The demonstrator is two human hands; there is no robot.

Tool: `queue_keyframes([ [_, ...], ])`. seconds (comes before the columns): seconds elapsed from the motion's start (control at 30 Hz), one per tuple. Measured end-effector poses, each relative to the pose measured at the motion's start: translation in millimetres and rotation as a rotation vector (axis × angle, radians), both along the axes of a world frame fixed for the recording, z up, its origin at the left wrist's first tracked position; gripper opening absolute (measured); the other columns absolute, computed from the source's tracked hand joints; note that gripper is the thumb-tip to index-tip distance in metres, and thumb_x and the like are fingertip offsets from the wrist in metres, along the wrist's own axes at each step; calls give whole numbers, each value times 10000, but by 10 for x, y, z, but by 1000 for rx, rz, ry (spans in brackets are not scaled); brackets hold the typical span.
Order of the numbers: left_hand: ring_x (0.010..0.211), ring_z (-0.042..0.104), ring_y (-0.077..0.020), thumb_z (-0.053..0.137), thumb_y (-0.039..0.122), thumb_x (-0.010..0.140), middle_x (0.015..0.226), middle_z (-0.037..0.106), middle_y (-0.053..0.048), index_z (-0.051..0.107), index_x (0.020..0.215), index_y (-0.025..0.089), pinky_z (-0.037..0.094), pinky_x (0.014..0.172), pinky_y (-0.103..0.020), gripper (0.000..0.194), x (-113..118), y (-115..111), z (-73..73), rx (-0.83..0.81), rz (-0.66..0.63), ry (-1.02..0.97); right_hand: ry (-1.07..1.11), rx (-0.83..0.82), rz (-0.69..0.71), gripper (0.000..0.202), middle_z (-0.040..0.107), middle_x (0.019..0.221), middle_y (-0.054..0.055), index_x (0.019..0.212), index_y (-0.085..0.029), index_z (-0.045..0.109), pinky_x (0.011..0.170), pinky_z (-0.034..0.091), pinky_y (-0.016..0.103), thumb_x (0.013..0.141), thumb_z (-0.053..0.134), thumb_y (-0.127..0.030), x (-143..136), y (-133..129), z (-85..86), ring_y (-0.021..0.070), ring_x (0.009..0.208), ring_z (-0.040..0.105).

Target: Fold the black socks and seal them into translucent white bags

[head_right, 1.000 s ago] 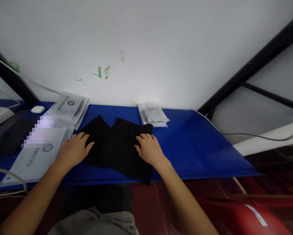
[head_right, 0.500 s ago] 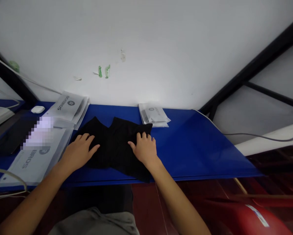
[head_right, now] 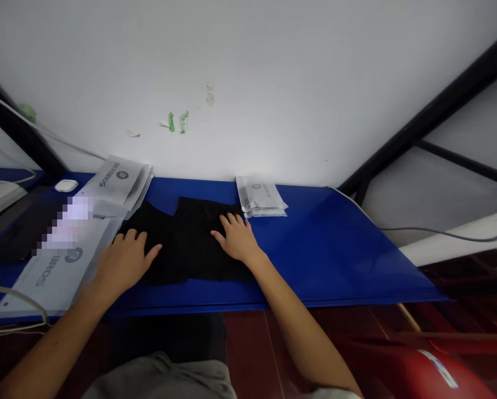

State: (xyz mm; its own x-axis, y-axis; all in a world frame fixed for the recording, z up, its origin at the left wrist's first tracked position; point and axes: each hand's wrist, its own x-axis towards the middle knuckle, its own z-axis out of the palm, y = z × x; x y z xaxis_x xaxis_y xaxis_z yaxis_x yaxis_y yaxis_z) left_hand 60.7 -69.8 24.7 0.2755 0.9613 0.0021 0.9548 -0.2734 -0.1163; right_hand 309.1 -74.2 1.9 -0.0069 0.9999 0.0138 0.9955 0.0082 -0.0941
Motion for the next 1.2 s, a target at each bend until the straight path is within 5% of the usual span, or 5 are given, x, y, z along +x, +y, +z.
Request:
queue_keyframes([
  [0.4, 968, 571, -318, 312, 415, 943, 1042, 608, -169, 618, 1074, 76, 485, 706, -377, 475, 14, 56, 0, 12, -7, -67, -14, 108, -141, 414, 572, 1279, 164, 1280, -118, 507, 958, 431, 400, 929, 449, -330, 9, 27, 52, 288, 1175, 539],
  [0.53, 1052, 557, -294, 332, 404, 951, 1153, 593, -155, 553, 1216, 89, 487, 781, -358, 466, 79, 77, -25, 41, -90, -183, 42, 174, -187, 497, 563, 1271, 186, 1308, -87, 469, 904, 464, 395, 917, 476, -394, -87, 111, 37, 297, 1102, 583],
  [0.87, 1344, 332, -411, 345, 505, 933, 1472, 358, -240, 410, 1390, 61, 375, 998, -561, 640, 73, 181, -204, -85, -49, -200, 106, 24, 57, 670, 278, 1532, 184, 1446, -92, 334, 1143, 226, 464, 939, 374, -528, 16, 378, -172, 302, 1425, 224],
  [1.1, 1437, 188, -287, 340, 551, 928, 1553, 241, -136, 298, 1463, 181, 256, 1118, -516, 652, -26, 91, -199, -115, -330, -355, 114, 124, 135, 603, 298, 1530, 147, 1453, -190, 348, 1128, 247, 533, 944, 370, -512, -107, -45, -33, 284, 1429, 223],
  [1.2, 1444, 148, -303, 355, 597, 904, 1560, 206, -138, 264, 1476, 175, 216, 1121, -563, 716, -60, 67, -278, -192, -349, -331, 153, 55, 204, 621, 276, 1539, 137, 1460, -209, 331, 1127, 243, 549, 935, 374, -538, -123, -241, -83, 276, 1436, 192],
])
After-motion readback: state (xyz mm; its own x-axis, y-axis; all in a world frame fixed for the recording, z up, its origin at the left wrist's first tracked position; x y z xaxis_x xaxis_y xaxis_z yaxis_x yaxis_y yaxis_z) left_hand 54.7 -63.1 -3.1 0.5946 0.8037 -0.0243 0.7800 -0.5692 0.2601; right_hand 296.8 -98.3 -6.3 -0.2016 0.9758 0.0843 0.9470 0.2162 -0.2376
